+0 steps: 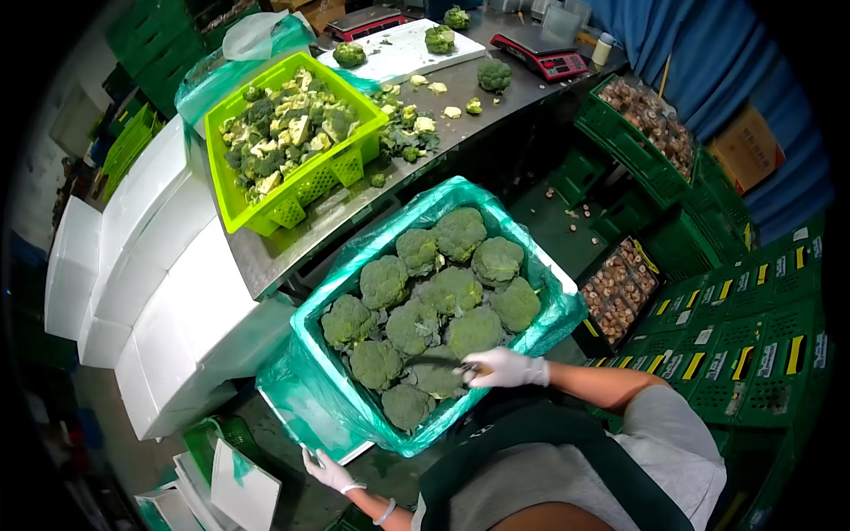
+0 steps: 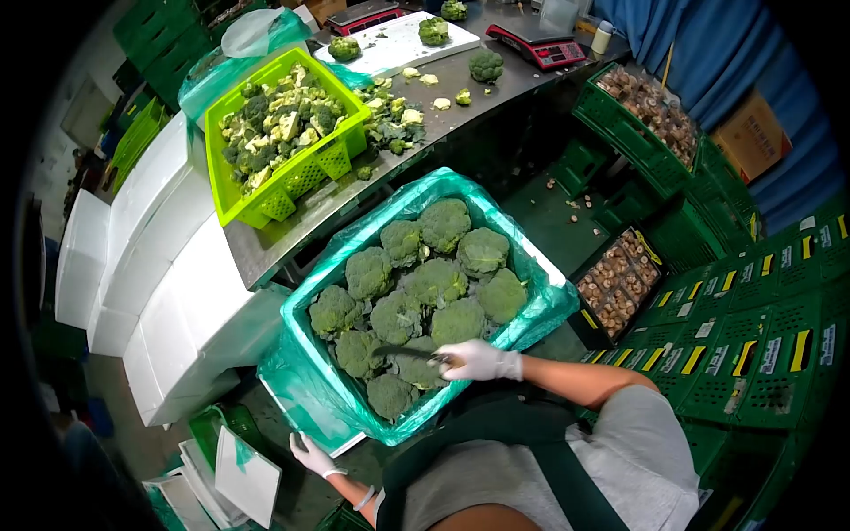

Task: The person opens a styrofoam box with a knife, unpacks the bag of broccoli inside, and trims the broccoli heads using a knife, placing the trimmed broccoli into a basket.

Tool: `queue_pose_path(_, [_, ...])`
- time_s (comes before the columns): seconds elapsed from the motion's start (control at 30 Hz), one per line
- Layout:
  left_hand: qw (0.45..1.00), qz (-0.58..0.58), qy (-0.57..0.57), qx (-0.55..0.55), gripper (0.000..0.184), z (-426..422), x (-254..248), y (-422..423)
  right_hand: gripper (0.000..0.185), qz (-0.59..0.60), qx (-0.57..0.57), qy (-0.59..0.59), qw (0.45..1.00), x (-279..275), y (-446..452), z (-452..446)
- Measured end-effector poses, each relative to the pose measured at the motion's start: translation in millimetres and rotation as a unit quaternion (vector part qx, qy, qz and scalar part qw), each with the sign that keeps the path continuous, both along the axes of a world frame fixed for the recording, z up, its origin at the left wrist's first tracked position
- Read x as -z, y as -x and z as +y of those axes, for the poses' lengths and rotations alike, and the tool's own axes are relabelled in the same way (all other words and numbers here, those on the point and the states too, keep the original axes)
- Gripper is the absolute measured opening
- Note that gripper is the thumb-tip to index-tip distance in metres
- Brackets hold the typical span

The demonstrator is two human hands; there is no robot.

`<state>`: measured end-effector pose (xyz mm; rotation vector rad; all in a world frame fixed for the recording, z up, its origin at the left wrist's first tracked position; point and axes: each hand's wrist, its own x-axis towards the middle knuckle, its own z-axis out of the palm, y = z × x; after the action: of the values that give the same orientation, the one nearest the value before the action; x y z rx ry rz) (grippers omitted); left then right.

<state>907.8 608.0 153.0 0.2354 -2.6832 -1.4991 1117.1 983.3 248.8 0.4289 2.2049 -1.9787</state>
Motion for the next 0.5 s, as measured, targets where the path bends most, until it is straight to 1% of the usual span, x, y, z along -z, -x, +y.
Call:
queue_pose_path(0.03, [0.997, 0.018, 0.081, 0.009, 0.039, 27, -24, -3, 0.03, 0.004, 0.051, 0.018, 0.999, 7, -16, 12])
queue_pose_path(0.07, [0.997, 0.038, 0.066, 0.02, 0.038, 44, -26, -1, 0.029, 0.009, 0.099, 0.098, 0.99, 20, -29, 24])
queue_pose_path(0.13, [0.989, 0.078, 0.099, 0.081, 0.036, 82, -33, 1, 0.028, 0.009, 0.135, 0.072, 0.988, 20, -52, 49])
queue_pose_path(0.2, [0.986, 0.093, 0.047, 0.132, 0.035, 134, -45, -7, 0.029, 0.036, 0.17, 0.07, 0.982, 3, -69, 71])
queue_pose_path(0.23, [0.971, 0.137, 0.088, 0.176, 0.035, 153, -38, -10, 0.03, 0.019, 0.176, 0.035, 0.984, -8, -78, 85])
queue_pose_path(0.27, [0.961, 0.153, 0.099, 0.206, 0.034, 178, -34, -16, 0.03, 0.038, 0.195, 0.065, 0.978, -1, -90, 99])
queue_pose_path(0.33, [0.943, 0.172, 0.109, 0.262, 0.033, 229, -33, -41, 0.03, 0.054, 0.224, 0.078, 0.97, 9, -114, 134])
queue_pose_path(0.37, [0.941, 0.167, 0.115, 0.272, 0.032, 256, -32, -58, 0.03, 0.055, 0.239, 0.096, 0.965, 17, -127, 155])
queue_pose_path(0.4, [0.939, 0.16, 0.121, 0.279, 0.031, 282, -31, -78, 0.029, 0.045, 0.249, 0.054, 0.966, 13, -139, 175])
queue_pose_path(0.47, [0.926, 0.175, 0.143, 0.303, 0.03, 329, -24, -119, 0.029, 0.026, 0.237, -0.015, 0.971, 25, -167, 221])
queue_pose_path(0.5, [0.924, 0.159, 0.156, 0.309, 0.031, 350, -19, -140, 0.027, 0.014, 0.253, 0.021, 0.967, 28, -179, 244])
